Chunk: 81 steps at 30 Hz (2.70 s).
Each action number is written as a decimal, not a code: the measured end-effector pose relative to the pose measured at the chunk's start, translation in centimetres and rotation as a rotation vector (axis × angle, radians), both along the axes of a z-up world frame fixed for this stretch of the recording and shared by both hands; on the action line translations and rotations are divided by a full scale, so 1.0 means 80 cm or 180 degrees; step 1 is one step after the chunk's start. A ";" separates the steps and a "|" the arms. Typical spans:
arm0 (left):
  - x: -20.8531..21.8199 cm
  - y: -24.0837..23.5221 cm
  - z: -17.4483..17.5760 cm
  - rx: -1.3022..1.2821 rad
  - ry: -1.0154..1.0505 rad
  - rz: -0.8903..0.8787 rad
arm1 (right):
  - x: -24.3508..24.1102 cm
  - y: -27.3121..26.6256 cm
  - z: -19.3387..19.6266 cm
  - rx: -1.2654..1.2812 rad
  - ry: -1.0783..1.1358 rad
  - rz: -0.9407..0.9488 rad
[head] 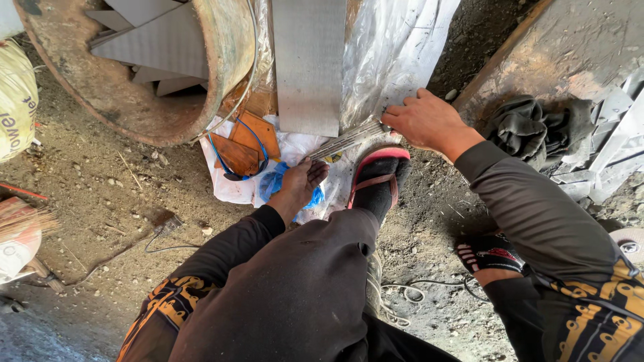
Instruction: The person sits on the ground and smooths the edges of small triangular metal pieces using a sanding block on a wooden board. They place the finished pieces into a bucket. Later, they use a knife to scrape a larger metal sheet and then mark it with a pencil and a template.
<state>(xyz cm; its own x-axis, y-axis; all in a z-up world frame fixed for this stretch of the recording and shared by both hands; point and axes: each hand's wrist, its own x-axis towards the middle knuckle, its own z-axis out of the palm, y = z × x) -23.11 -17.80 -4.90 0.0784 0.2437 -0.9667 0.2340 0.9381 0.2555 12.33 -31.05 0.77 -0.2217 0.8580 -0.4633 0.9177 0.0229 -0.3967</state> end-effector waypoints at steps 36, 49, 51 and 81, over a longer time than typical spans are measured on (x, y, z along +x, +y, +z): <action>0.047 0.044 0.065 0.0679 -0.0325 0.1001 | 0.002 -0.003 -0.013 0.1596 0.0064 -0.0906; 0.104 0.038 0.121 0.0631 -0.0867 0.0746 | -0.004 0.000 -0.007 0.1450 0.0321 -0.2916; 0.119 0.031 0.135 0.0627 -0.1069 0.0546 | -0.012 0.014 -0.004 0.1574 0.0342 -0.3222; 0.141 0.092 0.651 0.3692 -0.3062 -0.0953 | 0.019 -0.302 0.394 0.2743 0.0864 -0.5754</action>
<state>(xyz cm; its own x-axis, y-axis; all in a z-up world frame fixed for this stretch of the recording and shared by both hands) -11.83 -10.40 47.16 0.7243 0.6651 0.1816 -0.3047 0.0726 0.9497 13.86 -55.18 32.26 0.9978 0.0669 -0.0006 0.0298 -0.4523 -0.8914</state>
